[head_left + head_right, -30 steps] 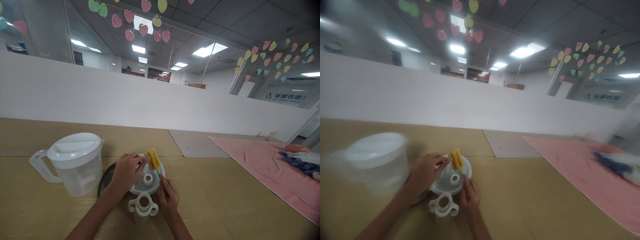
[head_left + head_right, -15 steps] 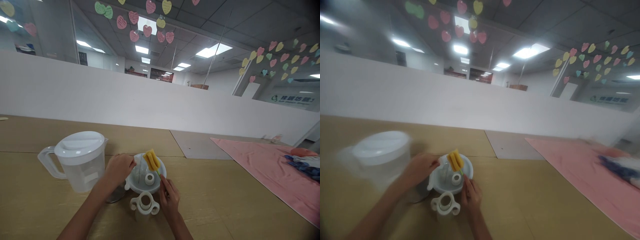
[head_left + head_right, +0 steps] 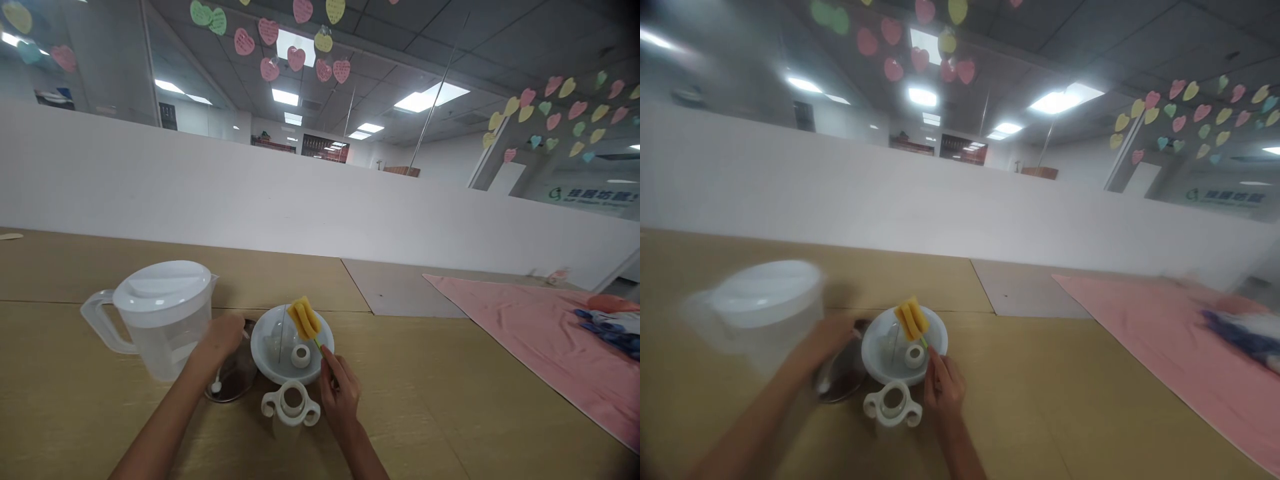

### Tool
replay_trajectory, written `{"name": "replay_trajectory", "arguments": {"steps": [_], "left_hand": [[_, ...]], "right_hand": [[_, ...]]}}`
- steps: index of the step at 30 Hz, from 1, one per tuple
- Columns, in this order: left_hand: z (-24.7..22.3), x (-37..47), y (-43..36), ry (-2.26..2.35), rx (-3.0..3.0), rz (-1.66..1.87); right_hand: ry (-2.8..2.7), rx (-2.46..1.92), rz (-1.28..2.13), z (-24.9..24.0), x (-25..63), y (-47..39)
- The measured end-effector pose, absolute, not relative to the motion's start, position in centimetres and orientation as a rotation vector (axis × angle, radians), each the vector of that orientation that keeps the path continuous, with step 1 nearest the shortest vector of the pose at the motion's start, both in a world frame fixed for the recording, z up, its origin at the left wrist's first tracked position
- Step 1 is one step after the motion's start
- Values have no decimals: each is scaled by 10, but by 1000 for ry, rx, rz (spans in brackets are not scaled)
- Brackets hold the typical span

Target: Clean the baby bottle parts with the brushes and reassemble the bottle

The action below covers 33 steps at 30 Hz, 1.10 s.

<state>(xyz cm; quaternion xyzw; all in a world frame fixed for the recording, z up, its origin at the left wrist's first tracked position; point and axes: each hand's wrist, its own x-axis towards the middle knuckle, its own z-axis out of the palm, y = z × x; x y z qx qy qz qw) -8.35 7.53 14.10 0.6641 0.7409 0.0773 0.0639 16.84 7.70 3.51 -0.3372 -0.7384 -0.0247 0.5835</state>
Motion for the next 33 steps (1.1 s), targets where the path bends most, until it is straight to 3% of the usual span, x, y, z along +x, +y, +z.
{"name": "replay_trajectory", "arguments": {"steps": [7, 18, 27, 33], "left_hand": [[142, -46, 75, 2075, 2256, 188], [91, -18, 103, 1770, 2457, 351], [118, -18, 92, 1877, 2445, 430], [164, -27, 61, 1809, 2385, 858]], "right_hand": [[-1722, -832, -64, 33, 168, 78], [-1705, -866, -104, 33, 172, 82], [-1693, -914, -67, 32, 170, 81], [-1628, -931, -9, 35, 170, 80]]}}
